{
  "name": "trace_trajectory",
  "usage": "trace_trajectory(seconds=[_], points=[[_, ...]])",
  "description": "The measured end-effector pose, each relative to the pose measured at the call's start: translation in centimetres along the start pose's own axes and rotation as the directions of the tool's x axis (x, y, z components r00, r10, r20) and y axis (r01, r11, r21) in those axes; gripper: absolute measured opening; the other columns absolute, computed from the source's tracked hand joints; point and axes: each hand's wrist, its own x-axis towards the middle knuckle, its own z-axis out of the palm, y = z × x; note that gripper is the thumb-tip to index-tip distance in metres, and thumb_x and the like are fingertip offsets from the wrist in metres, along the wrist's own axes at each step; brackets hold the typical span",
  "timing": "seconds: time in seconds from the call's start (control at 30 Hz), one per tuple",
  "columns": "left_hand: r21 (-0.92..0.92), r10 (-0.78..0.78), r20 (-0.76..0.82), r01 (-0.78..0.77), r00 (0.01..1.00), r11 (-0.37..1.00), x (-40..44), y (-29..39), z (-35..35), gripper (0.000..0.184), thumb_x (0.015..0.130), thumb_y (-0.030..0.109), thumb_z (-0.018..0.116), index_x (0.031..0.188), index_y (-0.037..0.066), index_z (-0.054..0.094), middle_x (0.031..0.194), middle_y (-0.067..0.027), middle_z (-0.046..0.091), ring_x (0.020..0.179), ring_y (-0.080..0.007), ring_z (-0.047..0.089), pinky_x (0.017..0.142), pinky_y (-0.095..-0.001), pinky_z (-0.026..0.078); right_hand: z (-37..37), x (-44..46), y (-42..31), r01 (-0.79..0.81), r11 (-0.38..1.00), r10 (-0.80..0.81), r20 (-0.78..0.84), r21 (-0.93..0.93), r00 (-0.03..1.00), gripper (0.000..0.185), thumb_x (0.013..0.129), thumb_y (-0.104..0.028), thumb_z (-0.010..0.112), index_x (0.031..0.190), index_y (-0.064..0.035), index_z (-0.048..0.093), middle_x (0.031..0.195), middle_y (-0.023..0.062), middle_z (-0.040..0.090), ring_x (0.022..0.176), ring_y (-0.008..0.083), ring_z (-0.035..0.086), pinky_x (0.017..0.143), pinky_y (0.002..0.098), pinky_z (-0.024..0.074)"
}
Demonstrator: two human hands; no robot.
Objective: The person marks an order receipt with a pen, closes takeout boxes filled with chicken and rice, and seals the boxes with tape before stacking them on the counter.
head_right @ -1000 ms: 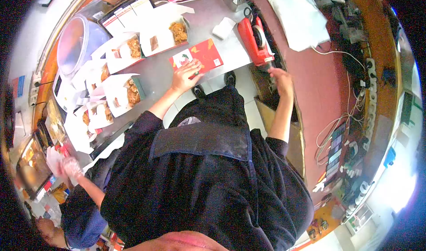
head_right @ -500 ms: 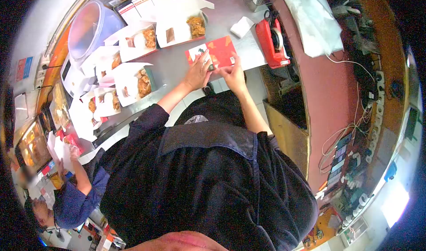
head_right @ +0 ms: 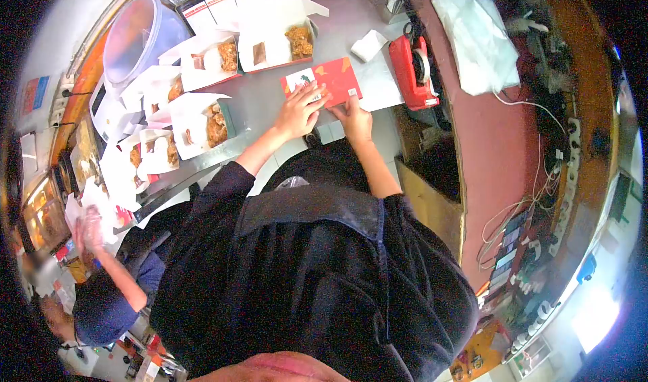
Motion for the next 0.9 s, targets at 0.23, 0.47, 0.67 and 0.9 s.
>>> trace_trajectory(seconds=[0.23,0.47,0.67,0.9], points=[[-0.056,-0.168,-0.275,0.158,0.947,0.986,0.9,1.4,2.5,0.035,0.071,0.036,0.077,0.1,0.018,0.071,0.12,-0.0037,0.064,0.124,-0.0238,0.05,0.107,-0.0503,0.033,-7.8,6.0,-1.5,0.053,0.977,-0.101,-0.227,-0.205,0.969,0.034,0.074,-0.02,0.073,0.099,-0.0093,0.053,0.081,0.0167,0.065,0.08,0.0401,0.063,0.073,0.0493,0.0494],[-0.377,-0.368,-0.262,0.256,0.892,0.89,2.1,5.0,-1.2,0.062,0.072,0.033,0.076,0.124,0.007,0.052,0.127,-0.0126,0.054,0.126,-0.0324,0.045,0.104,-0.0459,0.035,-7.9,16.3,-2.8,-0.009,0.932,-0.029,0.099,0.362,0.995,0.025,0.078,-0.019,0.071,0.095,-0.0006,0.067,0.093,0.0164,0.069,0.081,0.0281,0.068,0.072,0.0357,0.0549],[-0.865,-0.417,0.167,-0.07,0.893,-0.496,7.3,6.1,-5.6,0.069,0.094,0.053,0.043,0.136,-0.001,0.04,0.136,-0.0175,0.049,0.127,-0.0286,0.046,0.104,-0.0433,0.038,-12.0,2.7,-11.7,-0.158,-0.008,0.271,0.154,0.987,0.95,0.013,0.085,-0.002,0.064,0.095,-0.0059,0.058,0.094,0.0035,0.065,0.083,0.0123,0.065,0.07,0.027,0.0559],[-0.775,-0.345,0.009,-0.211,0.939,-0.595,11.2,6.4,-14.3,0.05,0.1,0.035,0.033,0.131,-0.003,0.046,0.129,-0.0189,0.055,0.124,-0.0319,0.049,0.103,-0.0421,0.041,-12.3,-1.7,-13.0,-0.095,0.107,0.26,0.064,0.99,0.964,0.015,0.086,-0.005,0.066,0.094,-0.0106,0.055,0.094,0.0031,0.065,0.085,0.0132,0.066,0.07,0.0297,0.0567]])
